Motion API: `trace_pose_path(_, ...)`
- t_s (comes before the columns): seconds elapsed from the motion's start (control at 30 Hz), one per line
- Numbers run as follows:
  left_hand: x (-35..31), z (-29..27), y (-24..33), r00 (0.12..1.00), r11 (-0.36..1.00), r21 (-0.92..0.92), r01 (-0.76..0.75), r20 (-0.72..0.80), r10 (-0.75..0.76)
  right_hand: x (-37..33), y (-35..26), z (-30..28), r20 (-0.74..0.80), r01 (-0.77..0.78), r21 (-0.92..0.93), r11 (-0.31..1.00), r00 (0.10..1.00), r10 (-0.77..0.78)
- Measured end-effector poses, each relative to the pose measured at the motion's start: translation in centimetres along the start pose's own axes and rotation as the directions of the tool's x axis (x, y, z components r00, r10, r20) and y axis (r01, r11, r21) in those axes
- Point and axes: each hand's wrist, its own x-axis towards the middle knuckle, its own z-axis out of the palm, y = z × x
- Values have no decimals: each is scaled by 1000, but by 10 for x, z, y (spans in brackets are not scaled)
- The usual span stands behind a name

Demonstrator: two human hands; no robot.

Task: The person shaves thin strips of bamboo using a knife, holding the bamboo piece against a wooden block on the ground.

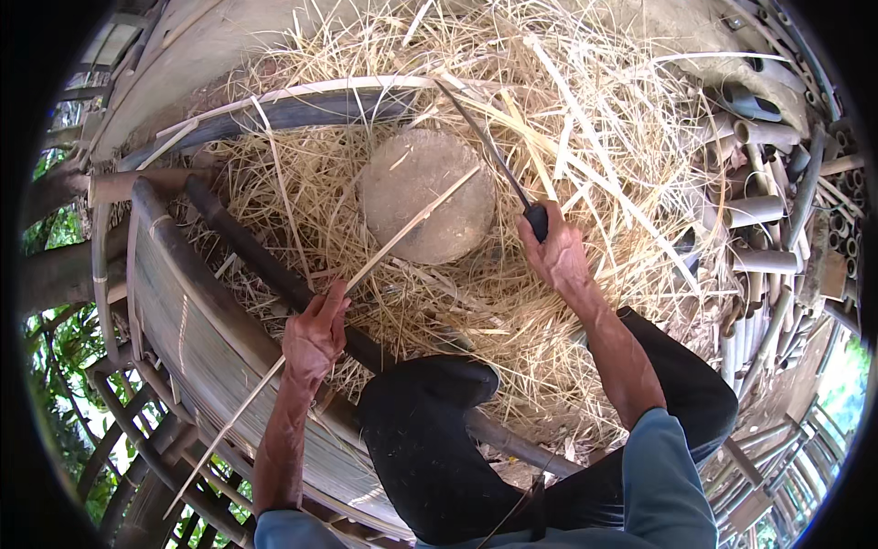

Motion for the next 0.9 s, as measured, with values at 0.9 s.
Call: trace_pose_path(0.9,6,16,1,995,985,155,-81,68,72,15,14,31,70,104,-107,989,993,-97)
